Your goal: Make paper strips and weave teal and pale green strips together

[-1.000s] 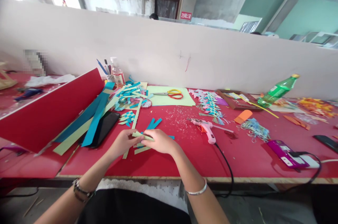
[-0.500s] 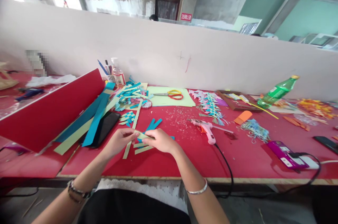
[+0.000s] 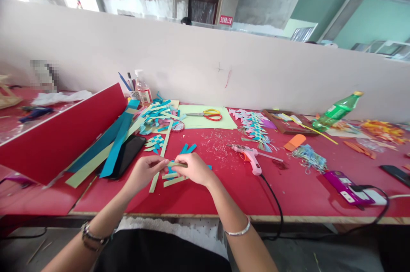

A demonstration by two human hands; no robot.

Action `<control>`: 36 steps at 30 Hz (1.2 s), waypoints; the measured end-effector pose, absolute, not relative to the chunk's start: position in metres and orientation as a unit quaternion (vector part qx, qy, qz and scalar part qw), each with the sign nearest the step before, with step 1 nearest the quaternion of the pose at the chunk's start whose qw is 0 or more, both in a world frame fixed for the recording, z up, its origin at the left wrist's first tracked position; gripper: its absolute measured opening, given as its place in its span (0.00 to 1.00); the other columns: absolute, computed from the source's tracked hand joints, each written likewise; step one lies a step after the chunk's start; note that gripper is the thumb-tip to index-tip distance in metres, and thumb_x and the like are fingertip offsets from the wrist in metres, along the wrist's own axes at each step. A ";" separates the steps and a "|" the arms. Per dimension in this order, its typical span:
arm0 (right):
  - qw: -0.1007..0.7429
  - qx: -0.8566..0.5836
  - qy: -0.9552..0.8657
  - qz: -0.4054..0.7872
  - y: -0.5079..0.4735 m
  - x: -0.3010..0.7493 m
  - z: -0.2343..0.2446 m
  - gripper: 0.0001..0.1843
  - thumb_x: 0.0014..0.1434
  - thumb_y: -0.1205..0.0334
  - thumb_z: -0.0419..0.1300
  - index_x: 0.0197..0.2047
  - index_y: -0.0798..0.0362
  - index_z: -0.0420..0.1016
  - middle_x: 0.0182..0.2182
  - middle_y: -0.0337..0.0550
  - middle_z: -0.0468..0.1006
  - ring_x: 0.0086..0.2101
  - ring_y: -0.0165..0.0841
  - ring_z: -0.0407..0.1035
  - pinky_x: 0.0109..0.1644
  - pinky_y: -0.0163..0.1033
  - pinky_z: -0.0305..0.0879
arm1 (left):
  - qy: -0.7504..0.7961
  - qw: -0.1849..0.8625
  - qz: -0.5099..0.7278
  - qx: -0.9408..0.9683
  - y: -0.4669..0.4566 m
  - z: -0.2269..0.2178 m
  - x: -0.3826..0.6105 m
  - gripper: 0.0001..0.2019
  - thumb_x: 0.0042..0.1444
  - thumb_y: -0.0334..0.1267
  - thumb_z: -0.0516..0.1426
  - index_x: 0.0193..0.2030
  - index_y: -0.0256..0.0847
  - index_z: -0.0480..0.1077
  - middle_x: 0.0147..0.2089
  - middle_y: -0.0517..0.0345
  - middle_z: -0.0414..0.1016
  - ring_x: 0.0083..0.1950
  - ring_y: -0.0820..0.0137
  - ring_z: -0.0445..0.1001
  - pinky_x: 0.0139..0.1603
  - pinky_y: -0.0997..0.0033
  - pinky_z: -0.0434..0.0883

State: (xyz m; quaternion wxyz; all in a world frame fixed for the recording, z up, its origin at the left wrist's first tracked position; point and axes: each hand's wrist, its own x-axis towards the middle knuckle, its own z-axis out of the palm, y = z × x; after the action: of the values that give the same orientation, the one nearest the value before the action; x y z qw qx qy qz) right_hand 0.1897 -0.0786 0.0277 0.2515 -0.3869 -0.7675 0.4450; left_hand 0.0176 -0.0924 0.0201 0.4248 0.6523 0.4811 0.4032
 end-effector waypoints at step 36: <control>0.255 -0.427 -0.738 0.456 -0.085 0.222 0.042 0.13 0.54 0.55 0.51 0.28 0.56 0.69 0.15 0.34 0.67 0.14 0.22 0.58 0.19 0.28 0.54 | 0.535 0.420 0.422 0.599 -0.093 0.024 -0.011 0.14 0.47 0.46 0.54 0.28 0.36 0.74 0.15 0.62 0.69 0.20 0.75 0.66 0.26 0.78 0.62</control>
State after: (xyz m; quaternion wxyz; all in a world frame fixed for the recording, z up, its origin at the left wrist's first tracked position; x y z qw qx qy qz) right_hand 0.2222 -0.0847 0.0421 0.2549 -0.4272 -0.7380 0.4560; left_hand -0.0107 -0.0926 0.0238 0.4197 0.5993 0.5353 0.4220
